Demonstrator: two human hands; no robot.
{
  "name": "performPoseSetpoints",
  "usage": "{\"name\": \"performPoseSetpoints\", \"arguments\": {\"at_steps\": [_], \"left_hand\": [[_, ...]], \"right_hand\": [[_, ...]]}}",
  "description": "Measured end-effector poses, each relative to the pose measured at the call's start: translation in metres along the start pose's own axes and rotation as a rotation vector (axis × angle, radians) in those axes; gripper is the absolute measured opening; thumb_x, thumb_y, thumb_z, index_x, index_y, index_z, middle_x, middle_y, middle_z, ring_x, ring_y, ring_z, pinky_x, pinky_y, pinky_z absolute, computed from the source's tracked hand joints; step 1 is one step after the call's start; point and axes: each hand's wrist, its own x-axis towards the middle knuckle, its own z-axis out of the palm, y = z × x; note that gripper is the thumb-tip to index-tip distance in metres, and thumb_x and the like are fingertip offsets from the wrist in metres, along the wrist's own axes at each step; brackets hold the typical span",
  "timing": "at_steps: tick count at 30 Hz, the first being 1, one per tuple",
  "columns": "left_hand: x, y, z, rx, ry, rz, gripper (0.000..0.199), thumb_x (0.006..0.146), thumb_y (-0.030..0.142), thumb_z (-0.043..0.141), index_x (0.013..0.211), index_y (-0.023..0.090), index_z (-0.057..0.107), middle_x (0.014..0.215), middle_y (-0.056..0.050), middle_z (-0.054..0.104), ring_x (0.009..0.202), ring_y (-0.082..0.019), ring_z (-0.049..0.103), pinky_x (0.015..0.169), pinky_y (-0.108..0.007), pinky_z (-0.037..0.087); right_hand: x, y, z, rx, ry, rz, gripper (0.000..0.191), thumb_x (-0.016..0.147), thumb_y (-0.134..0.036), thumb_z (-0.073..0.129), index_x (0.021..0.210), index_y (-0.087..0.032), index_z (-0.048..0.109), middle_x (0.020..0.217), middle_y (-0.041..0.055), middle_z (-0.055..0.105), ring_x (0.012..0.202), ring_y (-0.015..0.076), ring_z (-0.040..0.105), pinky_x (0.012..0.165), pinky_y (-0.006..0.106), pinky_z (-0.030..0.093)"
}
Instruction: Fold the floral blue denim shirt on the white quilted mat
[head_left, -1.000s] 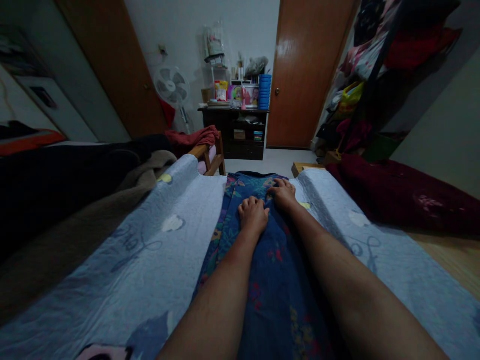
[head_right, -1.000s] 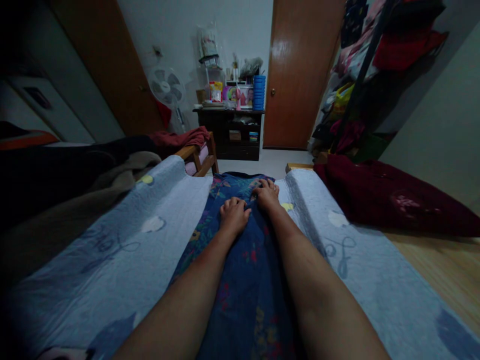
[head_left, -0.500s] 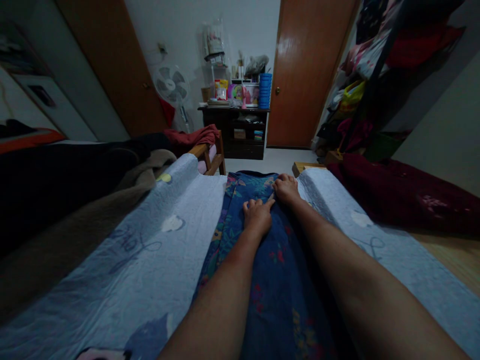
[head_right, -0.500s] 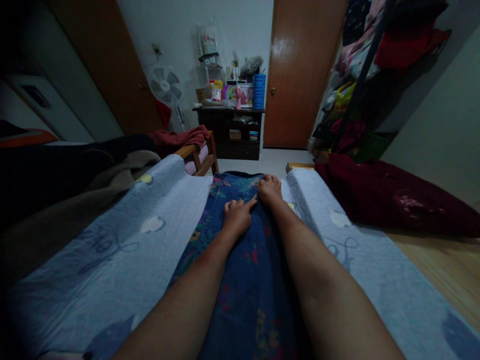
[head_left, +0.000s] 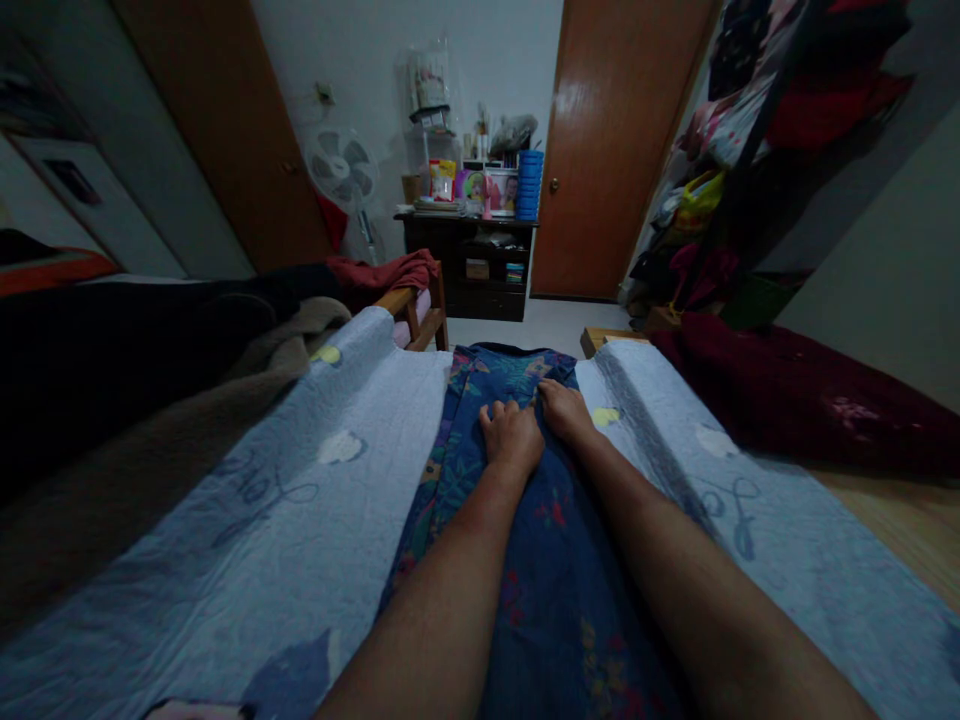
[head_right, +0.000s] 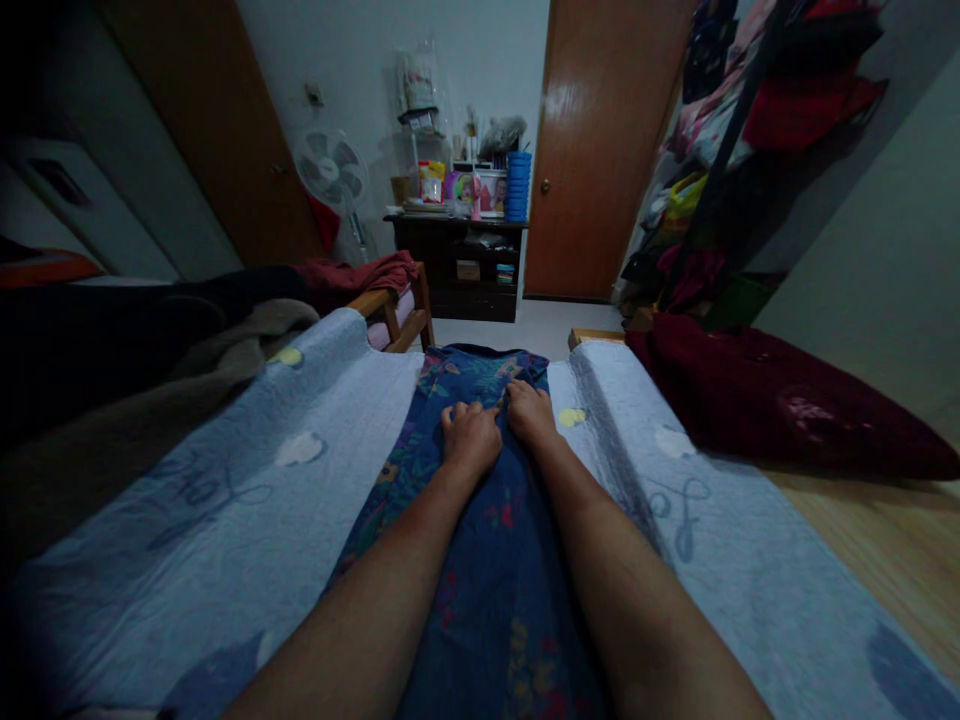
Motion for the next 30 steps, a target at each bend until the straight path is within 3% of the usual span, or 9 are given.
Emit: {"name": "performPoseSetpoints", "arguments": {"at_steps": [4, 7, 13, 21, 24, 27, 30], "left_hand": [[0.000, 0.001, -0.001, -0.006, 0.012, -0.013, 0.038, 0.093, 0.021, 0.037, 0.111, 0.025, 0.070, 0.110, -0.011, 0.065, 0.109, -0.030, 0.049, 0.102, -0.052, 0.030], [-0.001, 0.001, 0.000, -0.013, 0.031, -0.027, 0.039, 0.093, 0.022, 0.036, 0.114, 0.026, 0.068, 0.113, -0.011, 0.063, 0.110, -0.030, 0.050, 0.101, -0.053, 0.033], [-0.007, 0.000, 0.002, -0.052, 0.000, -0.027, 0.041, 0.093, 0.020, 0.036, 0.125, 0.030, 0.060, 0.129, -0.008, 0.057, 0.123, -0.027, 0.046, 0.108, -0.056, 0.030], [-0.016, -0.006, 0.004, -0.067, -0.046, -0.067, 0.043, 0.096, 0.028, 0.037, 0.137, 0.028, 0.049, 0.149, -0.005, 0.045, 0.139, -0.026, 0.034, 0.114, -0.053, 0.023], [-0.015, -0.006, 0.004, -0.110, 0.015, -0.100, 0.044, 0.094, 0.029, 0.041, 0.138, 0.025, 0.047, 0.149, -0.008, 0.045, 0.138, -0.027, 0.037, 0.115, -0.053, 0.023], [-0.011, -0.009, 0.001, -0.249, 0.141, -0.212, 0.045, 0.093, 0.027, 0.044, 0.136, 0.015, 0.047, 0.139, -0.016, 0.052, 0.131, -0.026, 0.046, 0.111, -0.045, 0.033], [-0.006, -0.017, -0.003, -0.395, 0.249, -0.336, 0.038, 0.092, 0.014, 0.039, 0.127, 0.012, 0.052, 0.126, -0.016, 0.060, 0.123, -0.024, 0.054, 0.104, -0.038, 0.041]], "right_hand": [[0.002, -0.001, 0.007, -0.056, -0.101, -0.016, 0.051, 0.099, -0.031, 0.028, 0.148, -0.017, 0.036, 0.158, 0.0069, 0.027, 0.145, 0.0218, 0.023, 0.115, 0.048, 0.020], [0.010, 0.001, 0.007, -0.062, -0.132, 0.028, 0.056, 0.099, -0.038, 0.026, 0.151, -0.017, 0.027, 0.160, 0.0066, 0.020, 0.147, 0.0205, 0.017, 0.117, 0.051, 0.015], [0.013, -0.004, 0.006, -0.093, -0.122, 0.064, 0.059, 0.099, -0.042, 0.024, 0.152, -0.017, 0.027, 0.161, 0.0083, 0.018, 0.148, 0.0208, 0.015, 0.117, 0.050, 0.012], [-0.029, -0.013, 0.003, -0.073, -0.148, 0.030, 0.057, 0.100, -0.038, 0.026, 0.151, -0.013, 0.029, 0.160, 0.0096, 0.021, 0.147, 0.0221, 0.016, 0.117, 0.045, 0.016], [-0.045, -0.015, -0.001, -0.048, -0.150, 0.037, 0.057, 0.100, -0.037, 0.029, 0.150, -0.010, 0.030, 0.160, 0.0122, 0.021, 0.147, 0.0236, 0.019, 0.117, 0.044, 0.016], [-0.057, -0.018, -0.004, 0.019, -0.155, 0.050, 0.055, 0.099, -0.033, 0.032, 0.149, -0.010, 0.033, 0.158, 0.0148, 0.026, 0.146, 0.0243, 0.023, 0.117, 0.045, 0.019], [-0.067, -0.024, -0.005, 0.117, -0.156, -0.010, 0.052, 0.099, -0.028, 0.032, 0.150, -0.016, 0.031, 0.156, 0.0108, 0.031, 0.144, 0.0211, 0.027, 0.116, 0.045, 0.022]]}}
